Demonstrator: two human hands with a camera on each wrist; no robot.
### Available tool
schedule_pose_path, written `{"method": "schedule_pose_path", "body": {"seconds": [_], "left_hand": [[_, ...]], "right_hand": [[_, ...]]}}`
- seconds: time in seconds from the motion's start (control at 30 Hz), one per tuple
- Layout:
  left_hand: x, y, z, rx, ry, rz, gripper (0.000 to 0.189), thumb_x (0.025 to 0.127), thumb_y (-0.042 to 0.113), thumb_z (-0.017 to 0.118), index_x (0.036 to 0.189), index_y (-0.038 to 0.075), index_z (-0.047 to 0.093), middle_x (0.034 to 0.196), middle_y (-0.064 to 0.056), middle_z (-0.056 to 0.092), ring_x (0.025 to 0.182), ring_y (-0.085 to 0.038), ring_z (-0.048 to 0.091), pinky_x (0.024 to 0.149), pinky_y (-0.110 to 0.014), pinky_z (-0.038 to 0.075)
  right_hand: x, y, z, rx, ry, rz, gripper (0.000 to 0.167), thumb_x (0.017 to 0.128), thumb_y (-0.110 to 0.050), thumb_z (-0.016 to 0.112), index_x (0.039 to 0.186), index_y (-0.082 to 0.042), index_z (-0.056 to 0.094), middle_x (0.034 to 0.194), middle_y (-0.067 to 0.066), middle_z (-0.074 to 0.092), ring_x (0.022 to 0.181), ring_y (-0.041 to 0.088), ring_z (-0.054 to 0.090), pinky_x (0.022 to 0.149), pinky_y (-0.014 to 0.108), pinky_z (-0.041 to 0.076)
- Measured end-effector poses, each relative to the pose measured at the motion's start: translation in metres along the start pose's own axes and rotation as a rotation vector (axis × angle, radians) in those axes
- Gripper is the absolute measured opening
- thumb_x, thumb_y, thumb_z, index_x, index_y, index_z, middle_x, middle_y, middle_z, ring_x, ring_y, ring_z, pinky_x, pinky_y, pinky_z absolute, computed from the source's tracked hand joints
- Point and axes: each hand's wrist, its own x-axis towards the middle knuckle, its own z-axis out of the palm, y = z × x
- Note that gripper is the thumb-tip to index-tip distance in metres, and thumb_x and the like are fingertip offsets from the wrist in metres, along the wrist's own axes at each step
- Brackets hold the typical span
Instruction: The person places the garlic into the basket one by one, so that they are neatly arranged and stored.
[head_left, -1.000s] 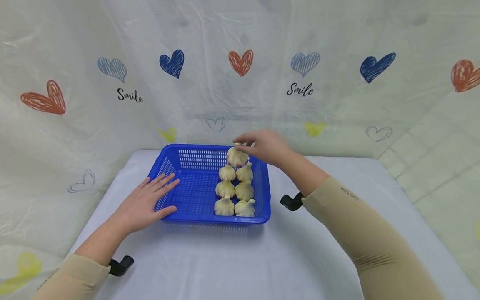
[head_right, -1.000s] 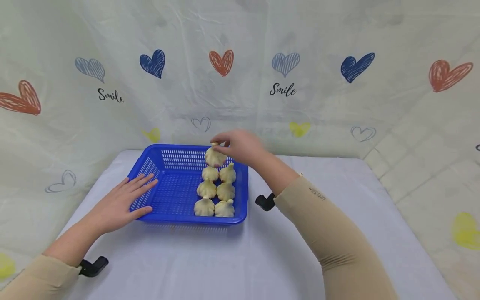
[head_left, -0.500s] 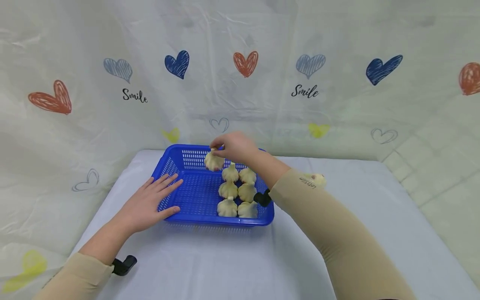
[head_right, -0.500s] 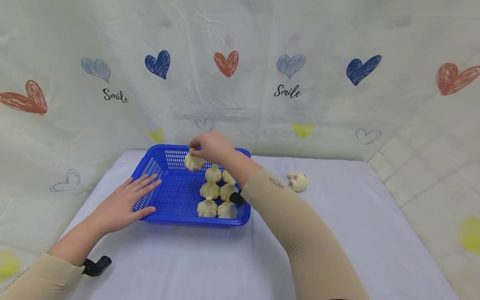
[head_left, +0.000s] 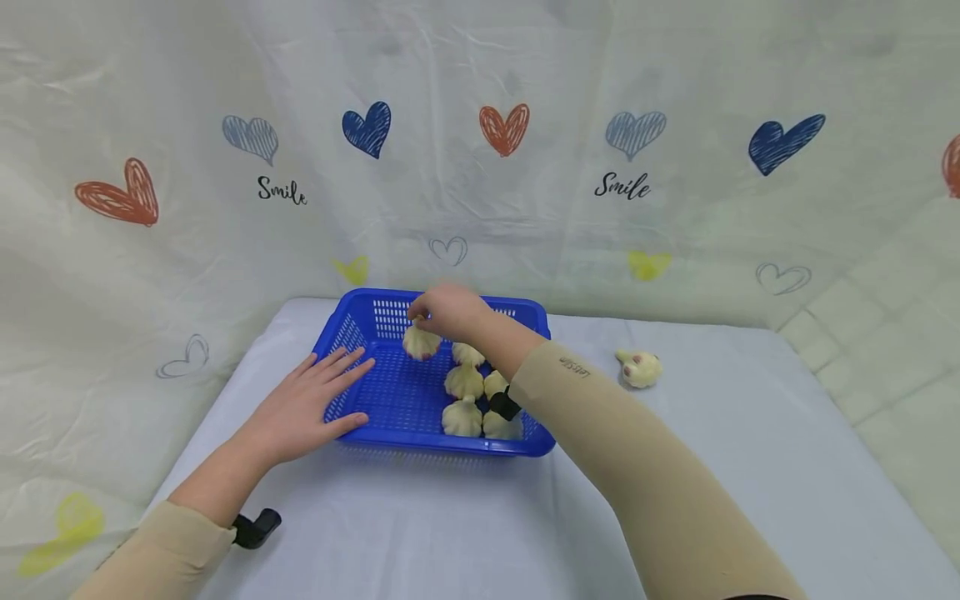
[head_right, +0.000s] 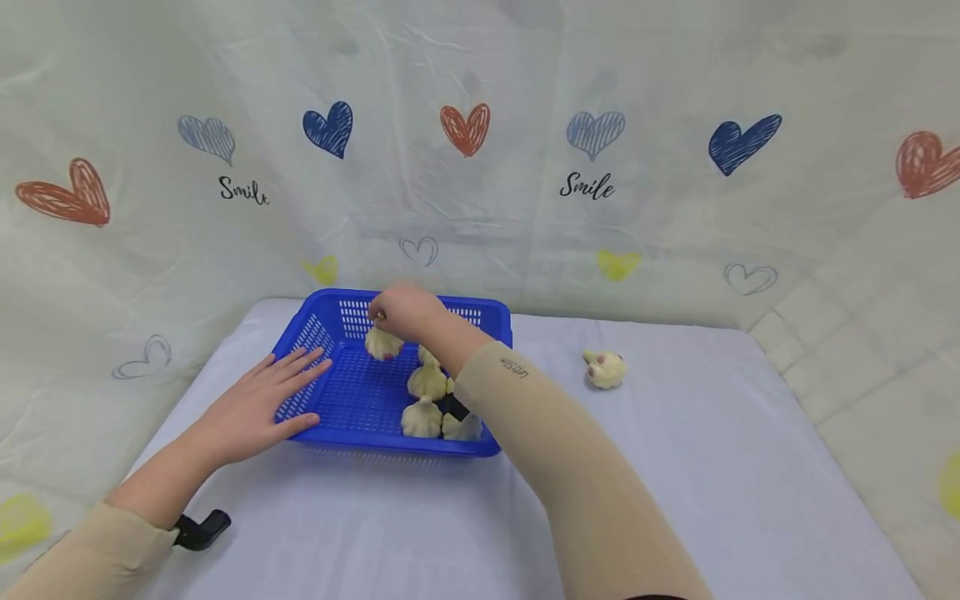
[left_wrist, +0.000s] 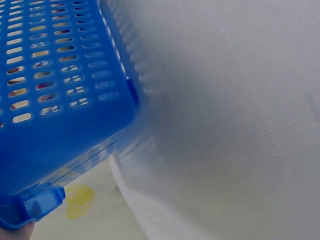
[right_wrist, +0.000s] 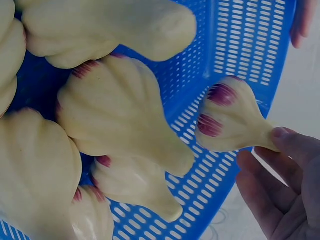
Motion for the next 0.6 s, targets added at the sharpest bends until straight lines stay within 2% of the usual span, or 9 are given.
{"method": "schedule_pose_path", "body": {"seconds": [0.27,0.6], "left_hand": [[0.001,0.001,-0.001,-0.005,-0.023,-0.009,0.078,0.094,0.06,0.056,0.158,0.026,0.028,0.164,-0.003,0.023,0.15,-0.032,0.017,0.121,-0.054,0.01],[0.0,0.004,-0.004,-0.016,-0.035,-0.02,0.078,0.093,0.059,0.057,0.158,0.026,0.028,0.164,-0.002,0.023,0.151,-0.031,0.016,0.121,-0.054,0.009]], "right_hand": [[0.004,0.008,0.009,-0.03,-0.071,0.043,0.029,0.103,-0.022,0.055,0.13,-0.016,0.067,0.127,-0.001,0.066,0.116,0.016,0.06,0.096,0.031,0.051],[0.004,0.011,0.017,-0.106,-0.099,0.054,0.028,0.102,-0.023,0.058,0.126,-0.017,0.069,0.124,-0.001,0.067,0.113,0.016,0.062,0.093,0.03,0.052]]}}
